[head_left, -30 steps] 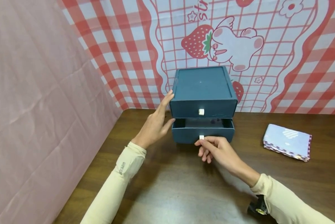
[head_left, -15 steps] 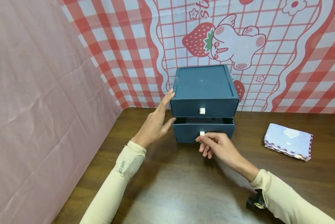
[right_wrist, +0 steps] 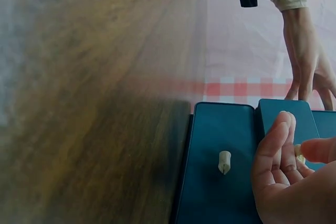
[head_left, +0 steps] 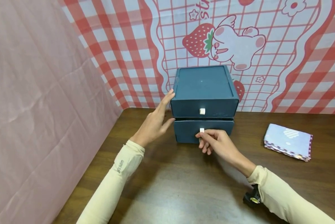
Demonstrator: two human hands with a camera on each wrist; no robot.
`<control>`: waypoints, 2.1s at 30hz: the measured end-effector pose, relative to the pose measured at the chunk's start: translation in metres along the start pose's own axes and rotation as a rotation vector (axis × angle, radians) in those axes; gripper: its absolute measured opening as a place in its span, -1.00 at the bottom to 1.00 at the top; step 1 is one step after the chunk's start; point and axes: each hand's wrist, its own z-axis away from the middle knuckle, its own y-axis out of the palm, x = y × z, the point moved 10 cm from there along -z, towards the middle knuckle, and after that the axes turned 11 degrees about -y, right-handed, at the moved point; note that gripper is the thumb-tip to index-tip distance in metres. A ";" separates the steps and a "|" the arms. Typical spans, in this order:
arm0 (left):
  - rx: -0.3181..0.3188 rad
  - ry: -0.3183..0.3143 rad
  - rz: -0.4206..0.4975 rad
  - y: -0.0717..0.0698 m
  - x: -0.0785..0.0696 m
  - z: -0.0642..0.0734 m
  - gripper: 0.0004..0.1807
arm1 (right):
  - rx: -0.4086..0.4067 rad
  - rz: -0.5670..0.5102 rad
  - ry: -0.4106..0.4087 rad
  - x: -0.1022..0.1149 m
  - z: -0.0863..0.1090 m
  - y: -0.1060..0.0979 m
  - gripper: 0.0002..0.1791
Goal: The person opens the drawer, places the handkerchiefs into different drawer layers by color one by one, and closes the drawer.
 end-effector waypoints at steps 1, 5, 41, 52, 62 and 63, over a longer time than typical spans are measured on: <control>-0.001 -0.002 -0.003 0.000 0.000 0.000 -0.06 | -0.005 -0.003 0.000 -0.001 -0.001 0.000 -0.57; -0.004 -0.007 -0.012 0.001 0.001 0.001 -0.07 | -0.021 -0.011 -0.004 -0.003 -0.004 -0.002 -0.58; -0.042 -0.014 0.048 0.002 0.000 0.002 -0.02 | -0.009 0.057 0.019 -0.007 0.004 -0.014 -0.65; -0.011 -0.110 0.059 0.009 0.007 0.002 -0.01 | -0.020 0.056 0.050 -0.010 0.010 -0.018 -0.66; 0.069 -0.200 -0.025 0.009 0.006 0.004 -0.02 | -0.072 0.108 0.090 -0.016 0.012 -0.027 -0.70; 0.094 -0.234 -0.045 0.012 0.010 0.005 -0.03 | -0.071 0.116 0.097 -0.017 0.012 -0.027 -0.70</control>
